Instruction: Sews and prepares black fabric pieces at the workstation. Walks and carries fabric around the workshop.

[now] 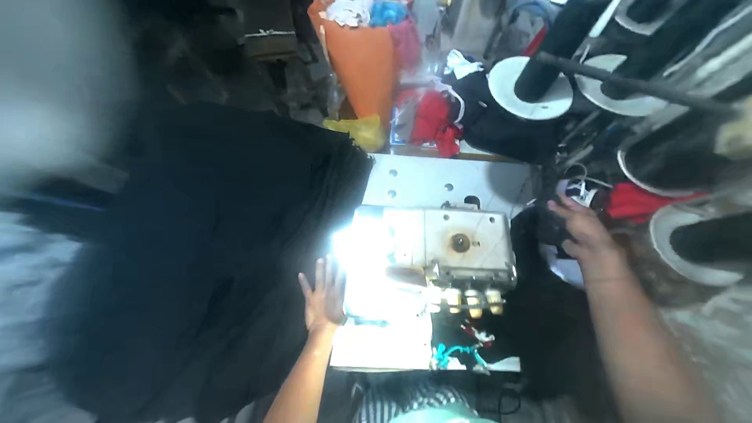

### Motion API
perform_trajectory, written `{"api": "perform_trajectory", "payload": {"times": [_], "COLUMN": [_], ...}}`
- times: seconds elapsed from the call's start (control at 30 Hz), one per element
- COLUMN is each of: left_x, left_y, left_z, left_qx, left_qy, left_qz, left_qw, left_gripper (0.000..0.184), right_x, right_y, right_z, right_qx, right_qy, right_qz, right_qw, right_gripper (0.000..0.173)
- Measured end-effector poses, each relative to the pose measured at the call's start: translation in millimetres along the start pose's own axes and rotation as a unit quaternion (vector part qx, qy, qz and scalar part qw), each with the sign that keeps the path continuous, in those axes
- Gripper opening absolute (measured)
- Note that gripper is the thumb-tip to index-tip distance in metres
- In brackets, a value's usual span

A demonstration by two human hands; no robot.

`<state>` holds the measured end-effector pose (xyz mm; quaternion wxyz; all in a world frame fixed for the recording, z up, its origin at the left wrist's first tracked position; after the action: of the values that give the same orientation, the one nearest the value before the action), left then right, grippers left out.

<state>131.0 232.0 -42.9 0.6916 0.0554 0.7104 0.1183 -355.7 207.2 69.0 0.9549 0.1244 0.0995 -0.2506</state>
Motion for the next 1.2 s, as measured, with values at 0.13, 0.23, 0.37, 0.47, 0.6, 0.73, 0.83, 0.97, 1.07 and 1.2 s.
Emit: {"api": "perform_trajectory", "payload": {"times": [0.13, 0.23, 0.37, 0.47, 0.6, 0.73, 0.83, 0.97, 1.07, 1.2], "left_x": [8.1, 9.4, -1.6, -9.0, -12.3, -9.2, 4.1, 31.8, 66.8, 115.3], "left_y": [-2.3, -0.4, 22.4, 57.4, 109.3, 150.3, 173.2, 204.8, 221.6, 225.0], "left_z": [2.0, 10.2, 29.2, 64.1, 122.4, 173.8, 211.7, 250.4, 268.2, 277.4], "left_qx": [0.001, 0.033, 0.111, 0.11, 0.132, 0.138, 0.105, 0.051, 0.006, -0.009], "left_qy": [0.0, 0.079, 0.271, 0.339, 0.379, 0.418, 0.457, 0.487, 0.443, 0.249], "left_qz": [0.021, -0.014, -0.049, 0.009, 0.055, 0.046, 0.043, 0.065, 0.139, 0.325], "left_qw": [1.0, 0.996, 0.955, 0.934, 0.914, 0.897, 0.882, 0.87, 0.886, 0.912], "left_gripper": [0.075, 0.064, 0.042, 0.044, 0.04, 0.035, 0.035, 0.036, 0.035, 0.037], "right_x": [-34.4, -45.0, -31.6, -9.6, 18.0, 28.4, 10.1, -44.2, -76.5, -86.3], "right_y": [94.3, 182.0, 292.5, 350.3, 396.9, 414.5, 421.4, 426.9, 445.3, 480.6], "right_z": [-17.4, -42.0, -75.0, -93.4, -115.9, -125.0, -127.1, -132.3, -138.8, -166.8], "right_qx": [0.033, 0.065, 0.055, 0.05, 0.067, 0.067, 0.071, 0.025, -0.01, 0.001], "right_qy": [-0.129, -0.219, -0.331, -0.385, -0.429, -0.448, -0.387, -0.365, -0.409, -0.476], "right_qz": [-0.088, -0.115, -0.113, -0.127, -0.109, -0.082, -0.123, -0.212, -0.28, -0.378], "right_qw": [0.987, 0.967, 0.935, 0.913, 0.894, 0.888, 0.911, 0.906, 0.869, 0.794], "right_gripper": [0.038, 0.031, 0.029, 0.03, 0.034, 0.038, 0.033, 0.029, 0.031, 0.032]}}
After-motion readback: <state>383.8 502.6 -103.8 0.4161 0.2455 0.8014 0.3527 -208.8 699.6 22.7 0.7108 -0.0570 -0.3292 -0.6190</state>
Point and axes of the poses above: each hand's wrist, its own y-axis away from the middle knuckle, its own x-axis out of the palm, z = x × y, the point moved 7 cm from there along -y, towards the middle knuckle, and after that the axes turned 13 degrees about -x, right-handed, at the moved point
